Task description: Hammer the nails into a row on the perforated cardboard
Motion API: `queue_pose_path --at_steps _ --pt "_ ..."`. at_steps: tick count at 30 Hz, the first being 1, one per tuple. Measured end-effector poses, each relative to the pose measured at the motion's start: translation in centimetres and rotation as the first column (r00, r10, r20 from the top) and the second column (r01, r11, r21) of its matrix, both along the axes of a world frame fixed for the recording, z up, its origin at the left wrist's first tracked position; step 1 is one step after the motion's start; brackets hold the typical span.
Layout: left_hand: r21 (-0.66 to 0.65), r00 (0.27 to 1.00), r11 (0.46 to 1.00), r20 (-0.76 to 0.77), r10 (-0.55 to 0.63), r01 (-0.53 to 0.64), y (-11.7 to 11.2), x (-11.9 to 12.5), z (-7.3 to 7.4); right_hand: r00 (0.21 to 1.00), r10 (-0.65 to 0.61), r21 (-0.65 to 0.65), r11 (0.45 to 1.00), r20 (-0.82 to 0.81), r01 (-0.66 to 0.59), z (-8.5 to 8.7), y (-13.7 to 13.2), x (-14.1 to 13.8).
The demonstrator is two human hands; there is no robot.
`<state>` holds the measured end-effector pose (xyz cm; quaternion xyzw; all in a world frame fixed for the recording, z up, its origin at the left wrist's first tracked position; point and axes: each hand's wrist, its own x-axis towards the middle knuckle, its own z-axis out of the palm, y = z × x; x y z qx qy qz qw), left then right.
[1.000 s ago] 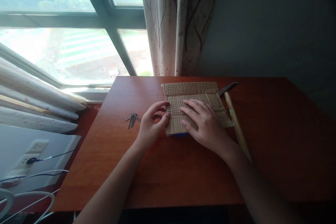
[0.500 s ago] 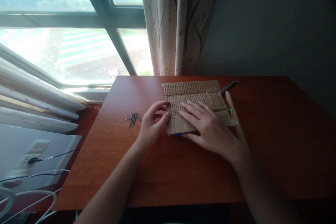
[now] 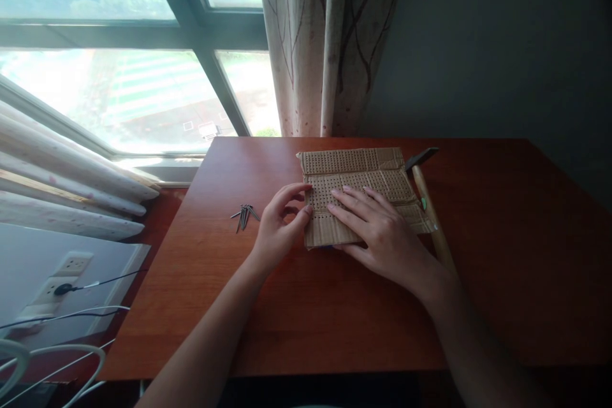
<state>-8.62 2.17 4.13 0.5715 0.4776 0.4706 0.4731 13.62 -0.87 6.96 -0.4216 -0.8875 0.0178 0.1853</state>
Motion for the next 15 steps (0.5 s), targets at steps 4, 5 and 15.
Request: queue_pose_path --at_steps 4,5,15 --pt "0.010 1.000 1.000 -0.025 -0.011 0.011 0.06 -0.01 -0.07 1.000 -0.005 -0.008 1.000 0.006 0.005 0.03 -0.13 0.00" --pt "0.013 0.999 1.000 -0.033 -0.013 0.013 0.08 -0.02 -0.08 1.000 -0.003 -0.013 1.000 0.005 0.004 0.08 -0.14 0.02" --pt "0.043 0.997 0.999 -0.069 -0.018 0.021 0.14 0.04 -0.08 0.995 -0.055 -0.041 0.998 -0.078 0.052 -0.06 0.02 -0.19"
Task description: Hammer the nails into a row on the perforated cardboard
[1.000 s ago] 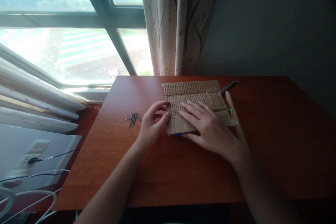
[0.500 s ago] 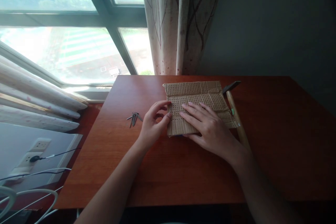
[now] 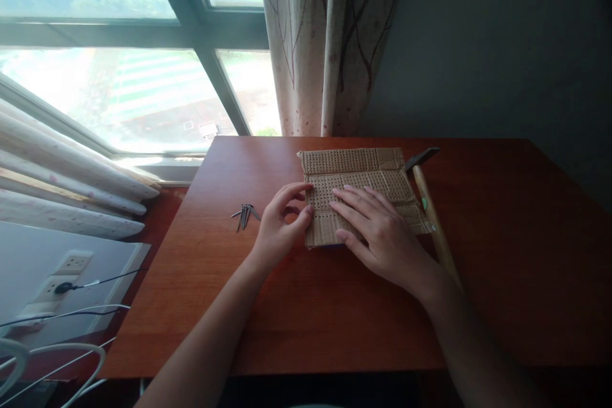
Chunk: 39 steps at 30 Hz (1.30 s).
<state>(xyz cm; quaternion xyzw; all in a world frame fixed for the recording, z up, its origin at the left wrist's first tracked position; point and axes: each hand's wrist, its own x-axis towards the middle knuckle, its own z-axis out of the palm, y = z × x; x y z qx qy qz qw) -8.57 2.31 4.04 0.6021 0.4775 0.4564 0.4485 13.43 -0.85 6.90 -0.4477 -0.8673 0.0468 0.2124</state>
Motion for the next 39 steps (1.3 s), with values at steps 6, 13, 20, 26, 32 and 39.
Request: queue_pose_path --at_steps 6,13,20,26,32,39 --pt "0.004 1.000 1.000 -0.003 0.004 -0.004 0.1 0.0 0.0 0.999 -0.014 0.018 1.000 -0.032 0.014 -0.4 0.1 -0.2" --pt "-0.043 0.999 0.999 0.041 0.020 -0.018 0.0 0.0 0.2 0.998 -0.001 0.061 0.998 -0.062 0.005 -0.6 0.1 -0.1" --pt "-0.041 0.996 0.998 0.074 0.044 -0.041 0.3 -0.3 0.6 0.963 0.008 0.149 0.988 -0.270 0.033 0.8 -0.5 0.9" --pt "0.085 0.952 0.952 -0.063 0.299 -0.293 0.9 -3.8 1.1 0.885 -0.081 0.205 0.959 -0.459 0.194 1.6 -0.5 3.1" --pt "-0.013 0.901 0.914 -0.173 0.398 -0.406 0.8 -6.5 0.8 0.926 -0.050 0.073 0.994 -0.373 0.083 0.3 0.6 2.6" --pt "-0.037 0.962 0.966 -0.116 0.249 -0.255 0.1 -4.2 1.4 0.976 0.001 0.028 1.000 -0.220 0.005 -0.7 0.9 1.4"
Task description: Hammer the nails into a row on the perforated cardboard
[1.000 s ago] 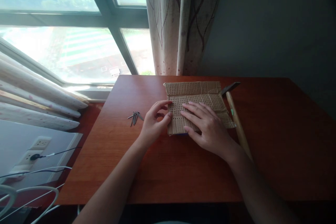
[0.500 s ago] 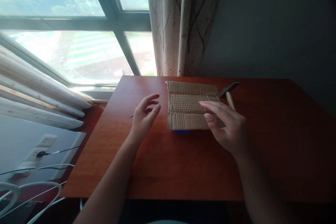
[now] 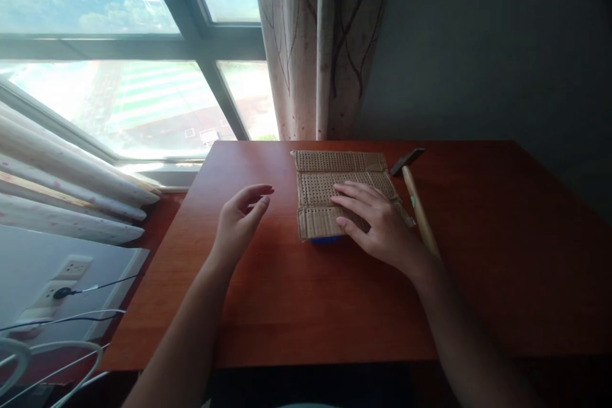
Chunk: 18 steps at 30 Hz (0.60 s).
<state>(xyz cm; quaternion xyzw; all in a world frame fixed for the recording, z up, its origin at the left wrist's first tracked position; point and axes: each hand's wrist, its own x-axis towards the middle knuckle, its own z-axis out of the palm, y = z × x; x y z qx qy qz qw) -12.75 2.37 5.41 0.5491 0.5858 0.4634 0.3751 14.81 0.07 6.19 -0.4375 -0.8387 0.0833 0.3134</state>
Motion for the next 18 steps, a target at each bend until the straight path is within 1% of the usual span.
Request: queue_pose_path --at_steps 4,6,7,9,12,13,14,15,16,17,18 --pt "-0.003 0.986 0.989 0.078 -0.146 0.147 -0.6 1.7 0.4 0.999 -0.017 0.024 1.000 0.051 0.015 0.1 -0.1 0.0" --pt "0.020 0.979 0.981 0.064 -0.192 0.192 -0.8 2.2 0.6 0.997 -0.028 0.029 0.999 0.072 0.026 0.1 -0.1 0.0" --pt "0.035 0.978 0.978 0.034 -0.207 0.206 -0.9 2.3 0.7 0.996 -0.033 0.029 0.999 0.080 0.031 0.1 -0.2 -0.1" --pt "0.070 0.975 0.974 -0.074 -0.211 0.216 -0.9 2.1 0.8 0.994 -0.043 0.028 0.999 0.096 0.040 0.2 -0.3 -0.2" --pt "0.095 0.942 0.981 -0.307 -0.135 0.172 -0.8 0.2 0.9 0.991 -0.064 0.030 0.998 0.117 0.061 0.3 -0.4 -0.4" --pt "0.089 0.913 0.986 -0.397 -0.095 0.141 -0.8 -0.8 0.9 0.990 -0.072 0.032 0.997 0.121 0.068 0.3 -0.5 -0.4" --pt "0.081 0.866 0.992 -0.498 -0.048 0.102 -0.8 -1.9 0.9 0.989 -0.076 0.033 0.997 0.124 0.072 0.3 -0.5 -0.4" --pt "0.067 0.789 0.997 -0.614 0.003 0.048 -0.8 -2.9 0.8 0.989 -0.077 0.035 0.997 0.125 0.074 0.3 -0.5 -0.5" --pt "0.037 0.697 0.999 -0.717 0.029 -0.004 -0.9 -3.9 0.7 0.989 -0.076 0.036 0.997 0.125 0.072 0.3 -0.5 -0.5" --pt "0.013 0.620 0.998 -0.784 0.045 -0.056 -1.0 -4.7 0.6 0.989 -0.074 0.037 0.997 0.125 0.070 0.3 -0.5 -0.5" --pt "-0.022 0.567 0.996 -0.823 0.031 -0.086 -1.1 -5.4 0.4 0.989 -0.072 0.038 0.997 0.127 0.068 0.2 -0.5 -0.5"
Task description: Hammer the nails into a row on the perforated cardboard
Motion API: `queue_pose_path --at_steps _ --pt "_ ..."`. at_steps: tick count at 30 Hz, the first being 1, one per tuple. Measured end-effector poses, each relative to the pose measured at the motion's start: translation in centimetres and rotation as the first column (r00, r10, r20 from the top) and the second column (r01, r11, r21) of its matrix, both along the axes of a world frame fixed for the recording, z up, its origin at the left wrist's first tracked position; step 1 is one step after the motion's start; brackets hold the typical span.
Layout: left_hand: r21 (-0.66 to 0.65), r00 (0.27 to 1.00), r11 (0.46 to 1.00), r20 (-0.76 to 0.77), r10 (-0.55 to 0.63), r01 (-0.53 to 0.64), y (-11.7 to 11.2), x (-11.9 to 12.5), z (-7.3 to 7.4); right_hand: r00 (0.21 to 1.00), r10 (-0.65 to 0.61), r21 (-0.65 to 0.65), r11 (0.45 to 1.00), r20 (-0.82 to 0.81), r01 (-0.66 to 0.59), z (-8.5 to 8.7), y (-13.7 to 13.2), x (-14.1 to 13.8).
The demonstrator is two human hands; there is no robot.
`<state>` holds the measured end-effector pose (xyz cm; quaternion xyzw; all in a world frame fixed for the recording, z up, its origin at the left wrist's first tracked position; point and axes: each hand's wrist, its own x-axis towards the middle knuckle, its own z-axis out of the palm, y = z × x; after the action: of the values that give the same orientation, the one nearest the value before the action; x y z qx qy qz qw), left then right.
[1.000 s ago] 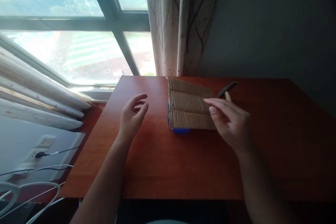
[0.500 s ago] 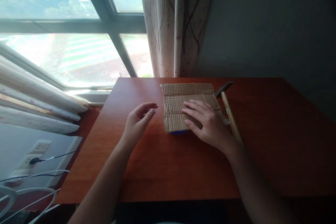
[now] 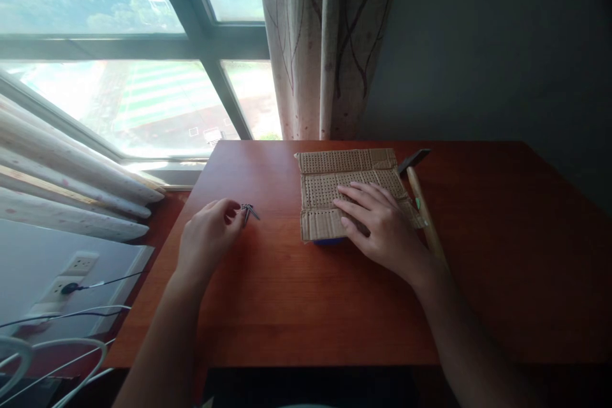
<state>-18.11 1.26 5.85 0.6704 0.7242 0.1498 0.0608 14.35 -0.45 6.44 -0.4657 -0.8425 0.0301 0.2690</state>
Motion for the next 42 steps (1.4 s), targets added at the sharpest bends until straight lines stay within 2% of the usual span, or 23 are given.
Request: queue_pose_path --at_steps 2,5,12,22,30,36,42 --pt "-0.066 0.998 0.998 -0.053 0.018 -0.022 -0.2 -0.6 -0.3 1.000 0.001 0.002 1.000 0.004 -0.001 0.0 0.0 0.0" --pt "-0.111 0.997 0.994 -0.082 0.014 -0.023 -0.3 -0.3 -0.6 1.000 -0.001 0.000 1.000 0.003 0.001 -0.1 0.0 0.1" --pt "-0.073 0.980 0.996 -0.198 0.027 -0.043 0.1 0.8 -1.2 1.000 0.009 0.002 1.000 0.002 -0.009 -0.3 0.0 0.2" --pt "-0.034 0.986 0.999 -0.162 0.032 -0.038 0.3 0.8 -1.7 1.000 0.007 0.007 1.000 0.007 -0.007 -0.3 0.1 0.2" --pt "-0.024 0.999 0.999 -0.041 0.021 -0.022 -0.1 0.7 -1.5 1.000 0.006 0.006 1.000 -0.007 -0.006 -0.1 0.0 0.1" --pt "0.063 0.975 0.998 -0.222 0.015 -0.002 0.0 1.0 -1.7 1.000 0.012 0.007 1.000 -0.002 -0.012 -0.3 0.1 0.2" --pt "-0.024 0.968 1.000 -0.250 -0.025 0.020 0.1 1.1 -2.0 1.000 0.012 0.008 1.000 -0.016 -0.012 -0.1 0.0 0.1"
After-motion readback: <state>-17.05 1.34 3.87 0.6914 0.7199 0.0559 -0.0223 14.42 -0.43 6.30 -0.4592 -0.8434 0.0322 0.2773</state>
